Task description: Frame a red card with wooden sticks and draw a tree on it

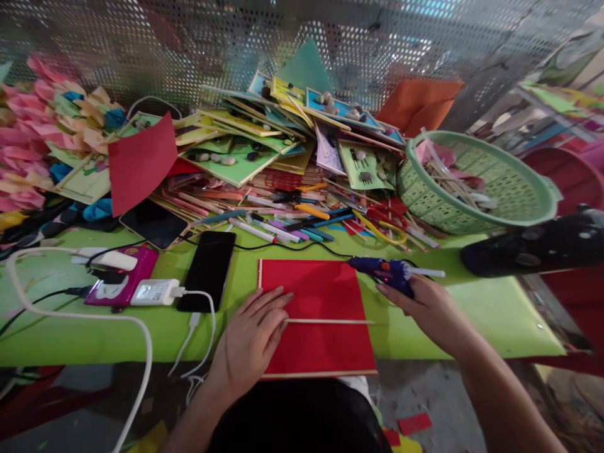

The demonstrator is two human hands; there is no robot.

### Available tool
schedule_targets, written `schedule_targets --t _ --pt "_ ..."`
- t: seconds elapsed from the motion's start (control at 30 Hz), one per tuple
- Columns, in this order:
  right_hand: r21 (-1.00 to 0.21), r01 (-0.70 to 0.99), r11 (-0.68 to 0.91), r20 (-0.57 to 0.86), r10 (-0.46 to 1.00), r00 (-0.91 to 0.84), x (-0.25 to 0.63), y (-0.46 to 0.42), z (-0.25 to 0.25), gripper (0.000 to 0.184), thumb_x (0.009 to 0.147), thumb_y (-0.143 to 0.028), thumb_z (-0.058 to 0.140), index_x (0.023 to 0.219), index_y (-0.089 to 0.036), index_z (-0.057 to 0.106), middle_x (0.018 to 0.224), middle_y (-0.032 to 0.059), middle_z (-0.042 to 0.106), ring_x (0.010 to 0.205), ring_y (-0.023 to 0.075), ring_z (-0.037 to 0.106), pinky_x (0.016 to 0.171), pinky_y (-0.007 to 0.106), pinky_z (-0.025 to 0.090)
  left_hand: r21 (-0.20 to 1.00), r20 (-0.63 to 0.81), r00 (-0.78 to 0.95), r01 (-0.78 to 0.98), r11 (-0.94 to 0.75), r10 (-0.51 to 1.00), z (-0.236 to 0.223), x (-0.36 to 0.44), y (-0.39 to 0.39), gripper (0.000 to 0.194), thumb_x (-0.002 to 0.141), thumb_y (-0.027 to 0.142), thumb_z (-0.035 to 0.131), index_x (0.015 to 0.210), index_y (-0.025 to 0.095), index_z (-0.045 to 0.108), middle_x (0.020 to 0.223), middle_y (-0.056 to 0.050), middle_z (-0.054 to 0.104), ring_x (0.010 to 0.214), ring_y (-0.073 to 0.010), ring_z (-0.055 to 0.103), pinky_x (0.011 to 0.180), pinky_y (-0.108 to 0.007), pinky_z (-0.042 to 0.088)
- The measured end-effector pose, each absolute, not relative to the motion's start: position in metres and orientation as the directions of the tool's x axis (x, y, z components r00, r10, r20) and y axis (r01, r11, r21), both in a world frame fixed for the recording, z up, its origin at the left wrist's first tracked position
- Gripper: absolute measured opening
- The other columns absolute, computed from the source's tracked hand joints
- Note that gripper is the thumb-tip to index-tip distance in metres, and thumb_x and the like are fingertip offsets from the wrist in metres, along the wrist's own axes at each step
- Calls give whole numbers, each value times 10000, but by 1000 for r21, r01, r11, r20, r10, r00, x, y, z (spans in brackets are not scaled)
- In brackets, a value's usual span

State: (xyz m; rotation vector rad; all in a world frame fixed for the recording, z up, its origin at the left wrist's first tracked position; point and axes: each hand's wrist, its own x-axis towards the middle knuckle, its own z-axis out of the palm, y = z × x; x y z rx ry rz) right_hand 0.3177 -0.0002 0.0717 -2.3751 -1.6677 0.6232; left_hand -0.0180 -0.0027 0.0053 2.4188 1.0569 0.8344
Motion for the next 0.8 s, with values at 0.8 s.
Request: schedule_targets --t 0.8 --pt "-714 583 -388 -33 850 525 391 -48 65 612 775 -857 544 722 -262 673 646 99 661 560 262 611 531 415 508 545 359 558 525 -654 748 5 -22 1 213 1009 64 487 1042 229 618 1408 -43 731 1367 -246 653 1162 -501 516"
